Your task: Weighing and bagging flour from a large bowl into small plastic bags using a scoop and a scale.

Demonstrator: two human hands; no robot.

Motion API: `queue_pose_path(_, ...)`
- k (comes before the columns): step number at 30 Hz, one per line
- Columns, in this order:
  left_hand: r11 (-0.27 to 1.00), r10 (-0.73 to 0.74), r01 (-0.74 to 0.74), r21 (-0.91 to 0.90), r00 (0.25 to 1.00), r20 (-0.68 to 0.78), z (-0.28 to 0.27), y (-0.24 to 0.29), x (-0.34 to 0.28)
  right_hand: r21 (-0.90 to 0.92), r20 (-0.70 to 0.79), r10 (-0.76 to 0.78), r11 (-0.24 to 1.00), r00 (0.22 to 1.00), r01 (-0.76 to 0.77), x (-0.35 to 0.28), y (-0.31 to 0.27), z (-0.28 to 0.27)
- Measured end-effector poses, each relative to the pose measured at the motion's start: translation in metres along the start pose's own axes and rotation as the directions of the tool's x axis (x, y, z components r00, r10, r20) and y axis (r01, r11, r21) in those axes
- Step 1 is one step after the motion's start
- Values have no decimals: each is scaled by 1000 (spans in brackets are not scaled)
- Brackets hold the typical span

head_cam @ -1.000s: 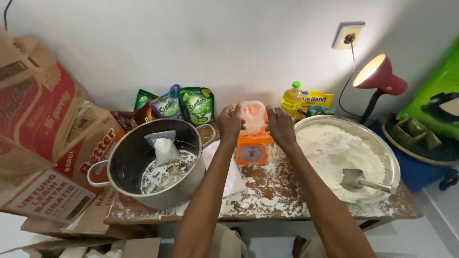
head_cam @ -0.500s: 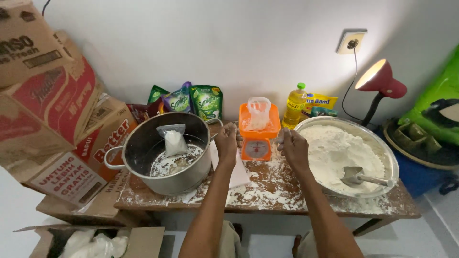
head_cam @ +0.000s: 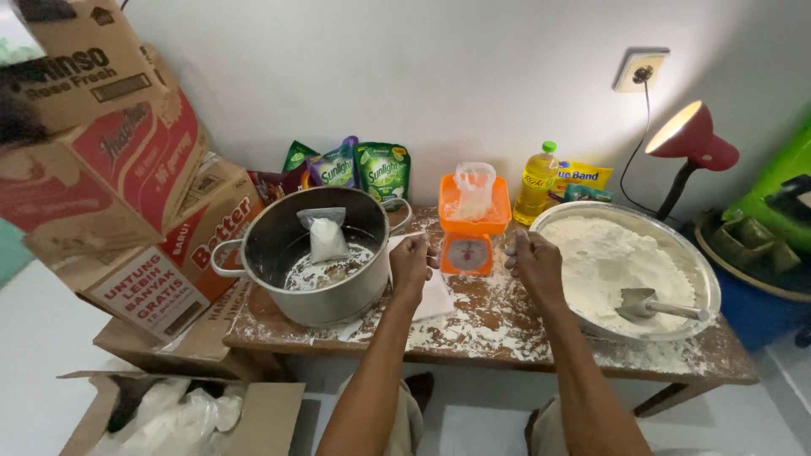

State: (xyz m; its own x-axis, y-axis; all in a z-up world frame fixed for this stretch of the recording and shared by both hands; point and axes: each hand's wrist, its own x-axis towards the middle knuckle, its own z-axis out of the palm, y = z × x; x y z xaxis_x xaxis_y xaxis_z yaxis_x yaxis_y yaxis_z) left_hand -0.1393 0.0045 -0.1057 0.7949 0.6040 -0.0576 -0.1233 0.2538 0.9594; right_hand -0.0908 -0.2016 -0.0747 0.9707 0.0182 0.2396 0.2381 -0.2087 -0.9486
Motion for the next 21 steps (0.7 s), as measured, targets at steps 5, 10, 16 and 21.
queue_pose_path(5, 999, 25, -26, 39, 1000, 18, 3, -9, 1, 3, 24, -14, 1000, 1000, 13, -15, -17, -1)
queue_pose_path(10, 994, 82, -85, 72, 996, 47, 15, 15, -6, -33, 17, -36, 999, 999, 36, -10, -17, 5)
queue_pose_path(16, 986, 155, -159, 58, 985, 70, 35, 26, 10, -103, -13, -5, 995, 1000, 4, 3, -13, 8)
queue_pose_path(21, 981, 180, -181, 73, 983, 22, 50, 32, 27, -114, -17, -67, 991, 998, 64, 16, -21, 11)
